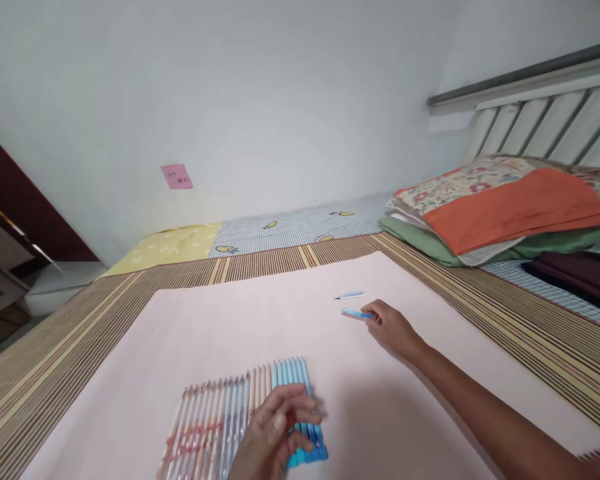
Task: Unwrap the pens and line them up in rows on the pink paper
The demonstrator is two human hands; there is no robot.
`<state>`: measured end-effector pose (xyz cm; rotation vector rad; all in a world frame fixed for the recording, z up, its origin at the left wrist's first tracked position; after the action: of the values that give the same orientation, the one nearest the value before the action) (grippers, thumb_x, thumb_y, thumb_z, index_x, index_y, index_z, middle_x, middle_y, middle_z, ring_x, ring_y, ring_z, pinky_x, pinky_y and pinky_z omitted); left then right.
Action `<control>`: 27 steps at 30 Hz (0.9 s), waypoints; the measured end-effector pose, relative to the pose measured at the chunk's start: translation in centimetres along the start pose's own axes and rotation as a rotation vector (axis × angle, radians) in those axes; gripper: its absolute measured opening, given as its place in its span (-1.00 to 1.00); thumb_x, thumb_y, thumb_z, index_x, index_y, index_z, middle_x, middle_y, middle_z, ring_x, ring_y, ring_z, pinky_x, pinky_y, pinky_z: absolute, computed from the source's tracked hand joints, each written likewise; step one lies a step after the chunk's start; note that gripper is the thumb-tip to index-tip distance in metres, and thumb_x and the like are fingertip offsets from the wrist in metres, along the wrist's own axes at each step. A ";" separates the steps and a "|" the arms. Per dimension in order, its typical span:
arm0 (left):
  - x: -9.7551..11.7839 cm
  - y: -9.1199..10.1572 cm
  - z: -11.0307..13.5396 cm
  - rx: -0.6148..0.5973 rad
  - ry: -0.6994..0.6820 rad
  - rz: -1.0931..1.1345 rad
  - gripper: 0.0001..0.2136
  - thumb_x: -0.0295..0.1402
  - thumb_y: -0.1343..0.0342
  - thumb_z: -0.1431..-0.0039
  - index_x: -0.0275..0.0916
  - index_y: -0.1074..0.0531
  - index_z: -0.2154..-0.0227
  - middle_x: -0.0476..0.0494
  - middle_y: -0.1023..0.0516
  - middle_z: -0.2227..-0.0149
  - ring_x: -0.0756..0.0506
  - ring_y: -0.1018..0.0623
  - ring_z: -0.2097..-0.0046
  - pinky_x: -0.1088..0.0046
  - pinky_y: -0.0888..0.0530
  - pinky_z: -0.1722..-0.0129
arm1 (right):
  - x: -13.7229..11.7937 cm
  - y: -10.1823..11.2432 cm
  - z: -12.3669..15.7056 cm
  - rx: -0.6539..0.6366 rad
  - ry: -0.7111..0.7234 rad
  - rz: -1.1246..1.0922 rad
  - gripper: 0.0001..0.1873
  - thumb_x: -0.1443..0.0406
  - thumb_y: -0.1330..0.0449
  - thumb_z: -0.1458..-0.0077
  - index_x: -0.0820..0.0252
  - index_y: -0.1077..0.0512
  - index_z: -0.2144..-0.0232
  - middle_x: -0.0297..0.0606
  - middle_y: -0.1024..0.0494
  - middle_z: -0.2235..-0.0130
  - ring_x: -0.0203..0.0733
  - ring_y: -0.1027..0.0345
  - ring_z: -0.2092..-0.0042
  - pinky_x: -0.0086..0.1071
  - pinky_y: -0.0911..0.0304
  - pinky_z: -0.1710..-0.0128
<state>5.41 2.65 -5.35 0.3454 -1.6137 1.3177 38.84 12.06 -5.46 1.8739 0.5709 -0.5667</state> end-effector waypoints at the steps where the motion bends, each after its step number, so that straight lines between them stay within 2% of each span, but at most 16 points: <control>1: -0.2 0.0 -0.1 0.029 -0.004 -0.039 -0.57 -0.09 -0.35 -0.09 -0.21 -0.60 0.03 -0.33 -0.63 0.10 -0.22 -0.60 0.12 0.40 -0.49 0.31 | -1.4 0.3 0.9 -0.019 0.001 -0.070 -0.81 0.37 -0.07 -0.08 0.12 -0.47 0.29 -0.27 -0.51 0.27 -0.17 -0.36 0.28 -0.32 -0.26 0.23; 6: -0.8 -0.7 -0.8 0.174 -0.081 -0.173 -0.52 -0.10 -0.43 0.02 -0.22 -0.57 0.07 -0.20 -0.62 0.29 -0.08 -0.58 0.40 0.51 -0.40 0.52 | -9.3 0.9 5.9 -0.151 -0.004 -0.413 -0.84 0.24 -0.17 -0.14 0.10 -0.51 0.25 -0.31 -0.50 0.29 -0.18 -0.38 0.27 -0.33 -0.28 0.22; 8: -0.8 -0.8 -0.9 0.229 -0.130 -0.188 -0.51 -0.10 -0.44 0.03 -0.23 -0.56 0.06 -0.14 -0.60 0.36 -0.03 -0.54 0.47 0.54 -0.36 0.58 | -11.7 -0.1 7.8 -0.228 -0.023 -0.542 -0.84 0.21 -0.18 -0.18 0.11 -0.51 0.23 -0.30 -0.51 0.27 -0.18 -0.39 0.25 -0.33 -0.29 0.21; 11: -0.4 -0.4 -0.8 0.316 -0.185 -0.203 -0.52 -0.12 -0.45 0.05 -0.24 -0.58 0.08 -0.06 -0.56 0.44 0.03 -0.47 0.54 0.58 -0.31 0.60 | -14.0 -2.6 10.0 -0.356 -0.049 -0.673 -0.84 0.20 -0.18 -0.19 0.13 -0.49 0.24 -0.29 -0.50 0.28 -0.17 -0.40 0.24 -0.33 -0.30 0.20; 14: 0.2 0.1 -0.4 0.402 -0.168 -0.243 -0.62 -0.13 -0.44 0.03 -0.27 -0.60 0.22 -0.02 -0.50 0.54 0.07 -0.39 0.57 0.60 -0.29 0.57 | -14.9 -4.4 11.0 -0.427 -0.068 -0.716 -0.86 0.23 -0.18 -0.19 0.15 -0.48 0.26 -0.30 -0.48 0.31 -0.19 -0.37 0.26 -0.34 -0.29 0.23; 18: 0.6 0.4 -0.2 0.461 -0.172 -0.258 -0.64 -0.09 -0.43 0.02 -0.27 -0.60 0.29 -0.01 -0.49 0.56 0.08 -0.36 0.56 0.60 -0.28 0.55 | -14.8 -4.8 10.8 -0.444 -0.032 -0.675 -0.84 0.24 -0.16 -0.22 0.13 -0.50 0.19 -0.29 -0.48 0.26 -0.19 -0.36 0.24 -0.34 -0.28 0.20; 21: 0.4 0.3 -0.2 0.425 -0.172 -0.309 -0.62 -0.07 -0.43 0.05 -0.27 -0.60 0.30 -0.03 -0.50 0.56 0.06 -0.38 0.56 0.57 -0.30 0.55 | -14.9 -4.6 10.7 -0.411 0.091 -0.572 -0.81 0.25 -0.19 -0.23 0.08 -0.49 0.11 -0.27 -0.49 0.18 -0.18 -0.36 0.19 -0.33 -0.27 0.16; 24: 0.1 0.0 -0.3 0.388 -0.165 -0.340 -0.62 -0.05 -0.41 0.03 -0.27 -0.61 0.30 -0.04 -0.50 0.58 0.03 -0.40 0.56 0.54 -0.34 0.54 | -15.2 -4.6 10.9 -0.335 0.214 -0.451 -0.87 0.22 -0.16 -0.30 0.07 -0.49 0.18 -0.27 -0.51 0.21 -0.16 -0.36 0.16 -0.30 -0.24 0.14; 27: 0.1 -0.5 -0.2 0.414 -0.219 -0.284 -0.59 -0.08 -0.42 0.02 -0.25 -0.61 0.18 -0.07 -0.55 0.50 0.00 -0.47 0.52 0.51 -0.40 0.51 | -14.4 -4.3 10.2 -0.245 0.308 -0.325 -0.78 0.16 -0.08 -0.38 0.08 -0.48 0.24 -0.27 -0.53 0.27 -0.15 -0.36 0.19 -0.28 -0.20 0.14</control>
<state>5.85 2.66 -4.98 0.9643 -1.3916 1.4204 23.74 2.20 -3.05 1.6538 1.1116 -0.3941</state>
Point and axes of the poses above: each hand's wrist, its own z-axis away from the middle knuckle, its own y-axis out of the back of the hand, x = y × z, the point moved 3 cm from there along -z, towards the middle knuckle
